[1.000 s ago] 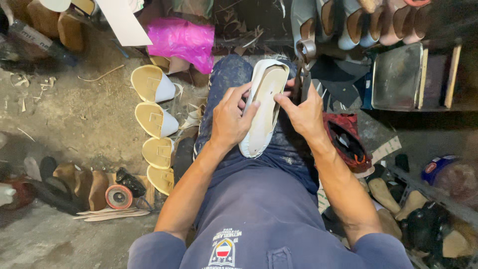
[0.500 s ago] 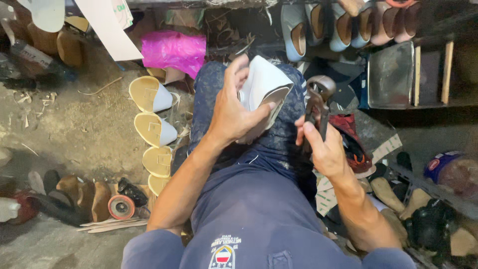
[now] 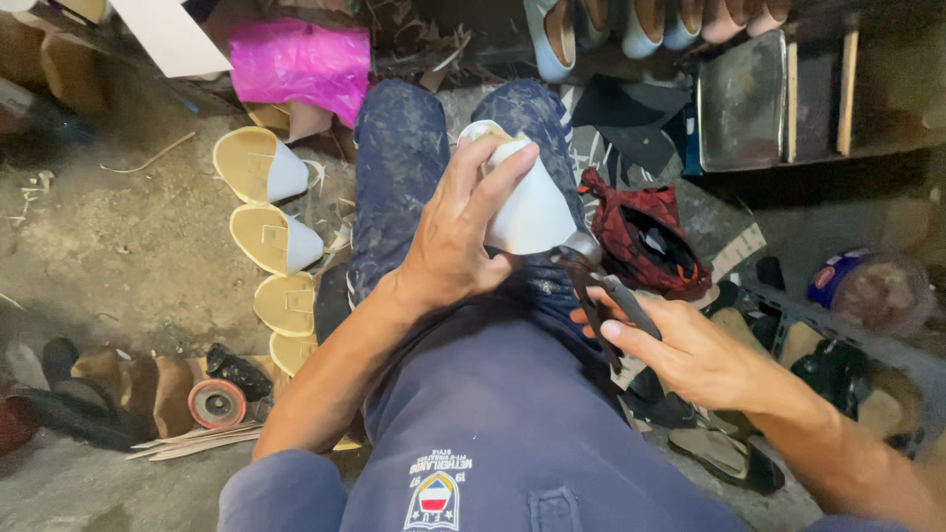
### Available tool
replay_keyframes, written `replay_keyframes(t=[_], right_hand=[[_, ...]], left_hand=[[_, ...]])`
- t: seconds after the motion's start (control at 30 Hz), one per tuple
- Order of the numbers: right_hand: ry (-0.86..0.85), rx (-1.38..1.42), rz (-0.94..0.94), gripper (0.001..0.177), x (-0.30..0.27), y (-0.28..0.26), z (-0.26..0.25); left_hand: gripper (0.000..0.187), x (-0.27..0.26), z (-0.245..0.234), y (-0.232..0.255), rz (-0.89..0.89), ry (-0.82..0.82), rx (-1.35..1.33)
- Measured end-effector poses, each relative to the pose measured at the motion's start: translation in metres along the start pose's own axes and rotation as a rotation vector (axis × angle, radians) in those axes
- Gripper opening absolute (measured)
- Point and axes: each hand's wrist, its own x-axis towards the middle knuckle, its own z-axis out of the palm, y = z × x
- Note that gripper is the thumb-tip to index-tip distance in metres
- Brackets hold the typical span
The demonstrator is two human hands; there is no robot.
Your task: The person uses a hammer to tap and shape the sole and edges of a white shoe held on their lap. They repeatedly reposition the shoe, tap different areas, and briefly handle a second shoe before returning to the first.
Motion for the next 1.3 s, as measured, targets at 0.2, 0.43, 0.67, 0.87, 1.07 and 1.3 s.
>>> replay_keyframes(t=[0.2, 0.43, 0.67, 0.87, 1.07, 1.3], right_hand=[[-0.024, -0.140, 0.146, 0.030, -0.024, -0.018, -0.006], [0.438, -0.147, -0.367, 0.025, 0.044, -0.022, 0.033], [0.765, -0.099, -0.716, 0.022, 0.144, -0.015, 0.061], [-0.032, 0.369, -0.270, 0.042, 0.076, -0.033, 0.018], [0.545, 0.123, -0.382, 0.029, 0.085, -0.015, 0.002], [0.594, 0.111, -0.386, 0.049, 0.129, -0.046, -0.003]], left_hand=[[0.112, -0.007, 0.012, 0.003, 0.037, -0.027, 0.050], [0.090, 0.024, -0.021, -0.011, -0.071, 0.110, -0.057], [0.085, 0.036, -0.034, -0.037, -0.194, 0.170, -0.139], [0.073, 0.058, -0.052, -0.065, -0.433, 0.308, -0.238], [0.039, 0.034, 0.003, -0.069, -1.008, 0.296, -1.087], [0.042, 0.021, 0.008, -0.039, -1.136, 0.133, -1.060]])
